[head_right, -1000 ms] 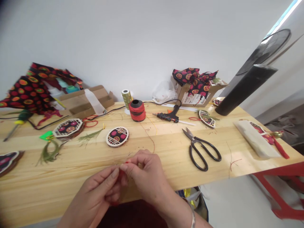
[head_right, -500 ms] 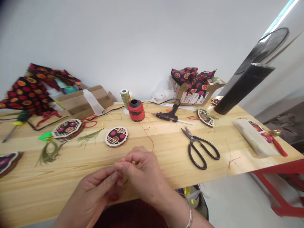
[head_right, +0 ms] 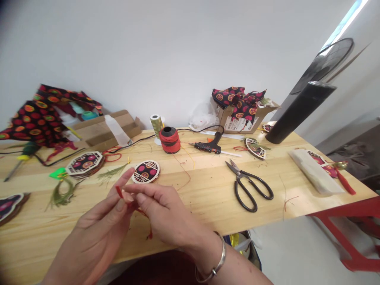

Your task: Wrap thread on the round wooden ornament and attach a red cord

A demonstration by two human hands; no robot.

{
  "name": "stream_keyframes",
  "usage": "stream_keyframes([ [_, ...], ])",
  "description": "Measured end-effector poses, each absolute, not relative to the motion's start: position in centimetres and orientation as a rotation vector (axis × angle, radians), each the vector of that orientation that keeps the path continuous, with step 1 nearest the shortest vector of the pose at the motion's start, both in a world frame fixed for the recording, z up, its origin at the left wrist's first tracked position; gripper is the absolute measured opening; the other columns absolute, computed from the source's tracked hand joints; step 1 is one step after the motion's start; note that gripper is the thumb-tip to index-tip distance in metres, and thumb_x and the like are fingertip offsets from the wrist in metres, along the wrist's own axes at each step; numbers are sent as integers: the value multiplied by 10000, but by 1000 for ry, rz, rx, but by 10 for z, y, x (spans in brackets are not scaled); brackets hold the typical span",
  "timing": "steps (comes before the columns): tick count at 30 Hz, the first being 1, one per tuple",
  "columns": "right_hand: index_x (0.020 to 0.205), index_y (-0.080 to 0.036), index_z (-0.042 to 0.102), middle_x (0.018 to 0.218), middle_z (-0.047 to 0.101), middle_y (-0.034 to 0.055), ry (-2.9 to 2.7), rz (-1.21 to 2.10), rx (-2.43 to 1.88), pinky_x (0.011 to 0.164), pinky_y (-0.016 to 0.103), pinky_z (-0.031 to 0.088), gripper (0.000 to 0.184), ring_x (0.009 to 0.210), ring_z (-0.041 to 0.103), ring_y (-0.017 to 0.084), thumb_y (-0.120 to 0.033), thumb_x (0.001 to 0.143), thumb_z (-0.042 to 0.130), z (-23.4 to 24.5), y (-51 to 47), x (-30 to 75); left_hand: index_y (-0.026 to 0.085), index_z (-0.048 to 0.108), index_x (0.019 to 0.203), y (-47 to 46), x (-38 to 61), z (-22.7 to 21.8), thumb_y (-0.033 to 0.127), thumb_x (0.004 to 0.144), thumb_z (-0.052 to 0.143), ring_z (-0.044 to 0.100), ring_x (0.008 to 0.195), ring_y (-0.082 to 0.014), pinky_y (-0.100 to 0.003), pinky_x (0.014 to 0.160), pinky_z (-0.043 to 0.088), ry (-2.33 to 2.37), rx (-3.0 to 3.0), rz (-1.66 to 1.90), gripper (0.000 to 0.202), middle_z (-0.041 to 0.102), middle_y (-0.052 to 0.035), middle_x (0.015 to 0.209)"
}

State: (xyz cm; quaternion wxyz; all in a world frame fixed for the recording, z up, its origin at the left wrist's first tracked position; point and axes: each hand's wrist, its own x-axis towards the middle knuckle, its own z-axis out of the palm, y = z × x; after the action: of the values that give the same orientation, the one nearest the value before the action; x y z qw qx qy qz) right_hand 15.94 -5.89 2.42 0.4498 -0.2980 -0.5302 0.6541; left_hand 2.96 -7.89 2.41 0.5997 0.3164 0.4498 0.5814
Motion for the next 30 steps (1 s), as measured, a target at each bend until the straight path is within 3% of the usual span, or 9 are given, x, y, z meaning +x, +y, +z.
stream_keyframes([
  [6, 815, -167, 677, 624, 470, -40, -1527, 1531, -868, 562, 188, 366, 219, 584, 413, 78, -237, 895, 486, 25, -62, 162, 216, 746, 820, -77, 24, 24, 215, 701, 742, 546, 947, -166, -220, 751, 501, 965, 591, 1332, 118, 652, -26, 1043],
  [8, 788, -161, 669, 615, 445, -43, -1586, 1484, -925, 552, 192, 341, 228, 582, 390, 79, -235, 895, 482, 23, -62, 164, 203, 737, 771, -75, 21, 27, 207, 695, 748, 547, 856, -146, -222, 702, 516, 920, 570, 1364, 76, 643, -20, 1086],
  [11, 775, -159, 653, 629, 458, -42, -1662, 1411, -987, 572, 191, 350, 221, 599, 406, 80, -219, 893, 476, 20, -60, 170, 194, 717, 736, -71, 14, 30, 205, 696, 754, 549, 824, -130, -202, 618, 525, 848, 535, 1420, 56, 557, -2, 1289],
  [13, 761, -162, 647, 630, 473, -40, -1712, 1336, -1050, 582, 191, 361, 220, 608, 426, 83, -210, 891, 477, 18, -58, 174, 190, 700, 731, -68, 6, 31, 188, 697, 758, 553, 728, -99, -189, 563, 521, 814, 498, 1438, 68, 555, -8, 1305],
  [15, 780, -170, 652, 656, 517, -33, -1748, 1259, -1107, 608, 198, 382, 212, 632, 460, 92, -214, 892, 478, 16, -54, 179, 180, 680, 733, -66, -1, 33, 158, 720, 738, 532, 597, -60, -179, 518, 513, 803, 459, 1455, 63, 630, -30, 1199],
  [17, 791, -174, 654, 689, 561, -23, -1761, 1189, -1153, 634, 210, 405, 209, 662, 495, 104, -219, 891, 477, 12, -50, 184, 181, 664, 758, -65, -8, 36, 146, 760, 701, 522, 526, -49, -158, 480, 497, 790, 410, 1475, 51, 701, -12, 931],
  [20, 782, -171, 653, 725, 610, -6, -1761, 1104, -1200, 673, 230, 431, 215, 703, 541, 120, -209, 890, 471, 5, -44, 189, 182, 630, 750, -62, -15, 42, 133, 765, 694, 521, 495, -57, -141, 451, 483, 714, 383, 1499, 82, 601, 49, 620],
  [24, 818, -169, 667, 794, 662, 20, -1748, 992, -1274, 749, 269, 464, 223, 773, 594, 140, -178, 891, 457, -5, -37, 196, 177, 594, 720, -60, -19, 45, 66, 745, 690, 490, 482, -52, -140, 462, 482, 717, 419, 1551, 149, 521, 67, 572],
  [30, 1121, -128, 613, 1189, 588, 135, -1721, 571, -1323, 1005, 417, 393, 299, 1122, 523, 211, -121, 876, 444, 7, -42, 196, 160, 610, 683, -71, -10, 35, 118, 688, 750, 479, 564, -81, -169, 528, 481, 847, 592, 1485, 146, 535, 39, 615],
])
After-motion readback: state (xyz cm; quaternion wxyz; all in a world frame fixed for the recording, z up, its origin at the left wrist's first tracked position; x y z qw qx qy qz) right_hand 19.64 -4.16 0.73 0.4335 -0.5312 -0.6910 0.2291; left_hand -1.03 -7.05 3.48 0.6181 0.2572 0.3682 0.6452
